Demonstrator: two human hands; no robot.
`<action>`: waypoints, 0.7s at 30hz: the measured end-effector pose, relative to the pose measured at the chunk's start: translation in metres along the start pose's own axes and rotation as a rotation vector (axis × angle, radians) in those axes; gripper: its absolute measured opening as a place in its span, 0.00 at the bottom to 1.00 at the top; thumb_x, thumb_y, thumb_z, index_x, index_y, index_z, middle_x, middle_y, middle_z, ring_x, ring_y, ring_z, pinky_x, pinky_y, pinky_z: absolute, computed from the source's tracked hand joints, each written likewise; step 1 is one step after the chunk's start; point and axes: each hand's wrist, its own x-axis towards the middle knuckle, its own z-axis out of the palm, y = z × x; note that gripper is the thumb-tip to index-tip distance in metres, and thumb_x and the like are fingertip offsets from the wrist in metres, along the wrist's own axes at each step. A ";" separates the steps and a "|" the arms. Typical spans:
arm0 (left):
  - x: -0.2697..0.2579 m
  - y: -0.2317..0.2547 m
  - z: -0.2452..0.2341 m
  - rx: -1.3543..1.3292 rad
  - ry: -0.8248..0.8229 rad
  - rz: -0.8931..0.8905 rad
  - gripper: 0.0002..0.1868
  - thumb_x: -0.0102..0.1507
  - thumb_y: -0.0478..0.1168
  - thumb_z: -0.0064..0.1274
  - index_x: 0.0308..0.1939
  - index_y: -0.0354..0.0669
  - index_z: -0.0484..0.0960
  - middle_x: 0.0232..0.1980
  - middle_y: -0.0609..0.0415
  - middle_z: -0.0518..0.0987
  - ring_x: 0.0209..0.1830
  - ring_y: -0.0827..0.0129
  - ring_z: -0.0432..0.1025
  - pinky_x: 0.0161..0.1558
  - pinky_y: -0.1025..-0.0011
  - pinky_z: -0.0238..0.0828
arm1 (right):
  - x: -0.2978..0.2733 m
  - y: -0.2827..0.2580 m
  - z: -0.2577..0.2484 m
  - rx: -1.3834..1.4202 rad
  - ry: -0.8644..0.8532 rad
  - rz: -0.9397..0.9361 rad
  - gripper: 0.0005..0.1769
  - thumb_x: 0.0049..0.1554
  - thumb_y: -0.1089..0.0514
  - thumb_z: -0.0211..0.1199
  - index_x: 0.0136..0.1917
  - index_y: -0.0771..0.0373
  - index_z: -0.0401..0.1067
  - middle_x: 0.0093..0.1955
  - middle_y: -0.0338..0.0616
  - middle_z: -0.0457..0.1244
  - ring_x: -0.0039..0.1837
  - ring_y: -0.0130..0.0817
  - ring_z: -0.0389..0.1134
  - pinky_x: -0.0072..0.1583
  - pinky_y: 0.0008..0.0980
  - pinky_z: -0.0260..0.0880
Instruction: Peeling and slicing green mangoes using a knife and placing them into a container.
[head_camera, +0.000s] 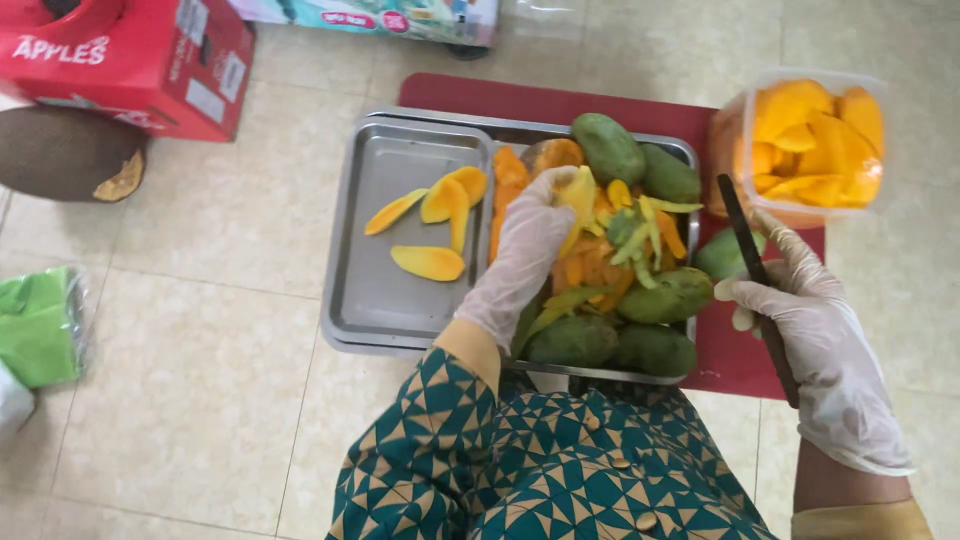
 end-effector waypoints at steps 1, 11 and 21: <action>0.019 0.001 -0.002 0.121 -0.031 -0.011 0.36 0.52 0.35 0.41 0.64 0.62 0.79 0.59 0.59 0.83 0.51 0.69 0.77 0.50 0.76 0.73 | -0.001 0.006 -0.006 0.040 0.016 0.048 0.46 0.53 0.68 0.62 0.83 0.49 0.61 0.41 0.46 0.63 0.31 0.29 0.56 0.38 0.19 0.55; 0.048 -0.026 0.031 0.954 -0.076 0.105 0.35 0.58 0.51 0.46 0.72 0.75 0.71 0.75 0.59 0.66 0.71 0.49 0.59 0.66 0.47 0.56 | -0.001 0.032 -0.041 0.080 0.077 0.080 0.44 0.57 0.66 0.59 0.85 0.52 0.56 0.44 0.52 0.66 0.31 0.31 0.58 0.38 0.25 0.58; 0.087 0.014 0.091 0.954 -0.085 0.294 0.34 0.61 0.54 0.47 0.74 0.61 0.69 0.63 0.46 0.75 0.62 0.47 0.70 0.61 0.53 0.68 | -0.005 0.045 -0.063 0.065 0.089 0.021 0.44 0.65 0.64 0.47 0.89 0.43 0.41 0.53 0.60 0.68 0.27 0.34 0.57 0.30 0.27 0.52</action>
